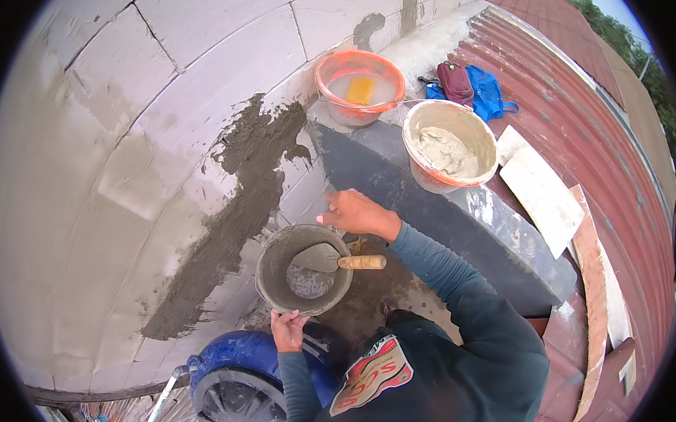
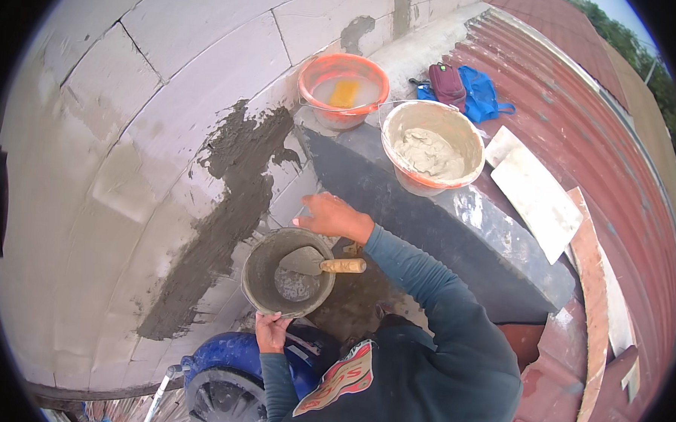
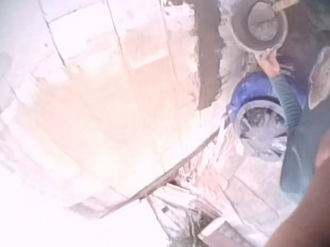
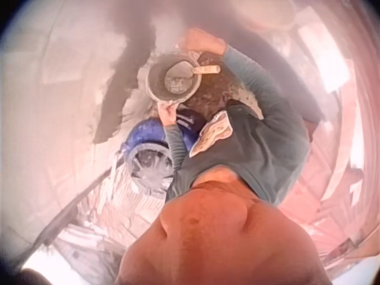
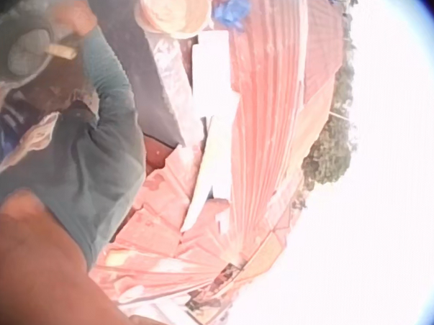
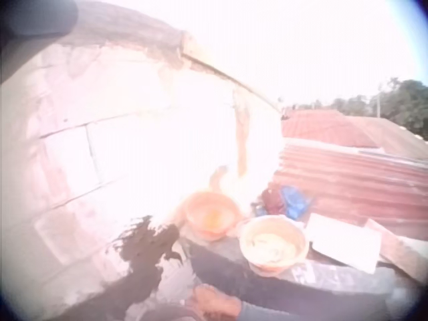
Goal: The person applies mortar to a brick wall using a trowel, scooping the material from a bucket and spreading it onto the joints between the blocks.
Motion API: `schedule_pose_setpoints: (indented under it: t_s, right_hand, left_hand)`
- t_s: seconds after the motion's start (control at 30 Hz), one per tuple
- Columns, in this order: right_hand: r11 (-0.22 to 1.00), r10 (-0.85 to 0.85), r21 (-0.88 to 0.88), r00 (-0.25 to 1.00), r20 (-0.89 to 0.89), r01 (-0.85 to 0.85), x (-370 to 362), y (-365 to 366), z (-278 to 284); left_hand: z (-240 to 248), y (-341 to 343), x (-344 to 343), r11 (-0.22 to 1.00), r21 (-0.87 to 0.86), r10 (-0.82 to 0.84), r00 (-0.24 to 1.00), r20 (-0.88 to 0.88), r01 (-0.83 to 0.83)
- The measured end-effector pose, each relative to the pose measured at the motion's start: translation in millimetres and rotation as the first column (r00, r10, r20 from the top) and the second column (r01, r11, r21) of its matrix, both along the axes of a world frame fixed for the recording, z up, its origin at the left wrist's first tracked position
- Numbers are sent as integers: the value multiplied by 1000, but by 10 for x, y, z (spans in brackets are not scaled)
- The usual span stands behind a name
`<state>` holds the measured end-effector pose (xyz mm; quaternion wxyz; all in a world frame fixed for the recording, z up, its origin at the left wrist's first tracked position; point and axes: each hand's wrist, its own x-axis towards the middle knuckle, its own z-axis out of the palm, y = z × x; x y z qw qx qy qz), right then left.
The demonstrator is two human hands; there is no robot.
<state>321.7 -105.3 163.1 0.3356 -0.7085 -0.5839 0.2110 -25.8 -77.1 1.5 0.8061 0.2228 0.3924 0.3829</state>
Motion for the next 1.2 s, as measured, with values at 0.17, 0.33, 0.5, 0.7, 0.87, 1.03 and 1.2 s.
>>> schedule_pose_setpoints:
  t_s: [0.17, 0.33, 0.5, 0.7, 0.87, 1.03, 1.2]
  right_hand:
    - [913, -404, 135, 812, 422, 385, 1143, 477, 1011]
    - [982, -180, 127, 508, 843, 138, 1848, 1129, 696]
    - [981, -171, 195, 404, 899, -19, 2153, 1502, 1027]
    - [887, -395, 88, 842, -368, 454, 2867, 1624, 1939]
    - [880, -189, 173, 660, -727, 442, 2823, 1594, 2328]
    - [874, 25, 301, 583, -812, 382, 2742, 1104, 2988]
    - [866, 409, 491, 433, -803, 92, 3681, 0, 3816]
  left_hand:
    - [-101, -256, -18, 1000, 2, 27, 1000, 13, -27]
    - [-296, -437, 22, 999, -25, 45, 997, 64, -43]
    - [-423, -676, -68, 990, -46, 135, 988, 79, -132]
    - [-280, -918, -25, 952, -75, 300, 952, 55, -296]
    - [-206, -888, 0, 941, -58, 334, 943, 9, -333]
    - [-135, -797, -19, 939, -22, 343, 939, -16, -343]
    - [-253, -555, 25, 979, -58, 190, 980, -65, -194]
